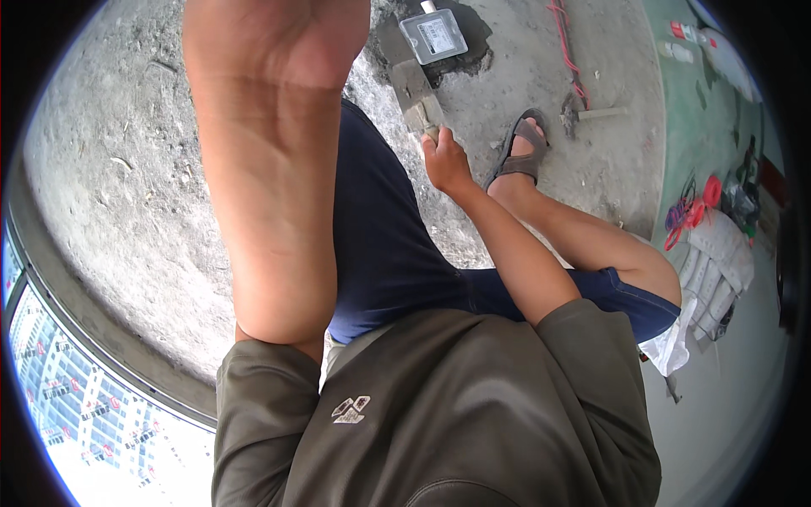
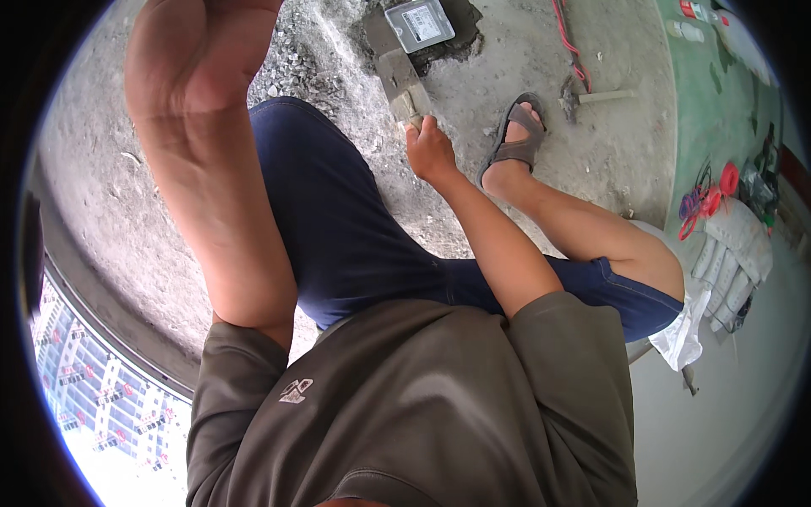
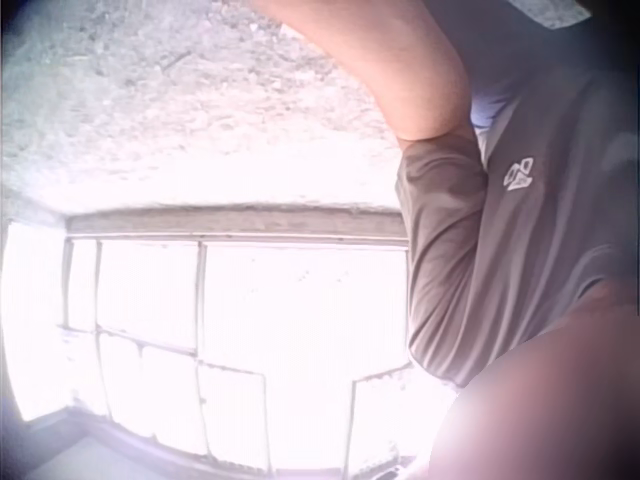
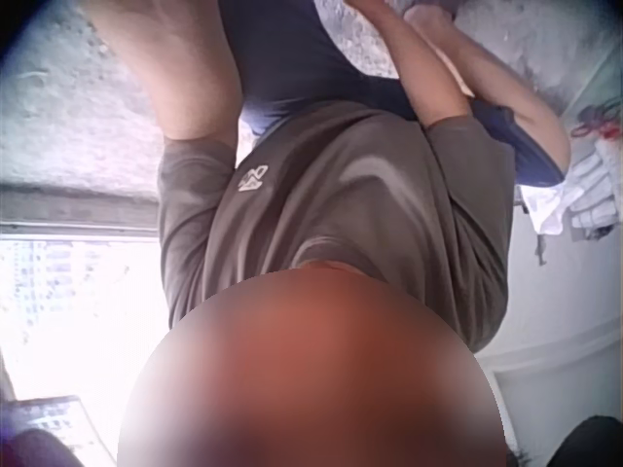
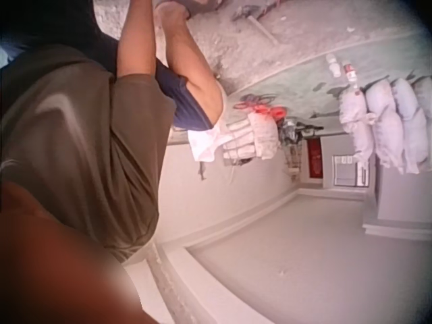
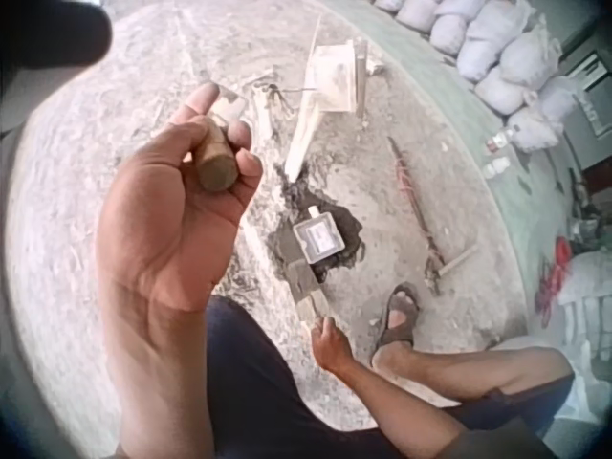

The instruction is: Installing an electrical junction box into a concrete floor using mortar.

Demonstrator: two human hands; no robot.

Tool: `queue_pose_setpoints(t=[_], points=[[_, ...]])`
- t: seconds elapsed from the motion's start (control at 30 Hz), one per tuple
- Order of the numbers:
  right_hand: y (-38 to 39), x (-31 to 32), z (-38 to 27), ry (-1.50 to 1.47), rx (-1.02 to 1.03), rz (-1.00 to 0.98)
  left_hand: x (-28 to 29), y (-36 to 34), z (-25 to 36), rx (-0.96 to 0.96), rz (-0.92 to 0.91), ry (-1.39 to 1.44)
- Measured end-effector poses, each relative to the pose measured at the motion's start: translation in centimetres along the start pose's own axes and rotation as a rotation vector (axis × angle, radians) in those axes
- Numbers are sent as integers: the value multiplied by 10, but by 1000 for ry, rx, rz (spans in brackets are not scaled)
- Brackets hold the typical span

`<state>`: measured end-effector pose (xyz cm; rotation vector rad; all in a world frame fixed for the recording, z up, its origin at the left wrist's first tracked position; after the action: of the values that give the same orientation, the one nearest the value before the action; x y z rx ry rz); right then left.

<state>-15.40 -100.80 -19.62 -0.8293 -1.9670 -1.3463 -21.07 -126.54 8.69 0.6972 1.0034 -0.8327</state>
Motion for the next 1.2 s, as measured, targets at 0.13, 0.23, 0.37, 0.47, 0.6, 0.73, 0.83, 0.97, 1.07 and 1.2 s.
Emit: queue_pose_setpoints(t=[0.13,0.23,0.37,0.47,0.6,0.73,0.83,0.97,1.07,1.2], points=[[-7,2,-8,-20,23,0,-4,5,-5,-72,-85,-9],[-32,0,-25,-77,56,22,-2,2,-6,-50,-22,-61],[-40,-7,-22,-26,-12,-24,0,1,-6,-28,3,-41],[-21,-11,-2,8,-47,-77,-4,3,-8,-70,-85,-26],[-1,-2,19,47,-8,-63,-3,3,-7,-62,-64,-24],[-4,6,15,67,67,-46,-1,1,-3,-41,-24,-21],[-21,5,5,55,70,-31,-1,2,-6,-63,-40,-41],[-21,-4,14,47,15,-54,0,5,-9,-68,0,-36],[-2,-5,35,33,23,-74,-5,6,-8,-103,-119,5],[7,-2,48,5,79,-57,5,-13,-3,6,182,6]])
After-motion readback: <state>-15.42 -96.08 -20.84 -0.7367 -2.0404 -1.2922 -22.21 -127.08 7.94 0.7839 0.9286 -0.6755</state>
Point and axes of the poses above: each hand's wrist, its own y-axis away from the middle knuckle, its own x-axis out of the back of the hand, z = x × y, the point moved 4 cm from there along -y, towards the middle knuckle, and after that the axes turned 13 degrees about y, right-handed, at the moved point
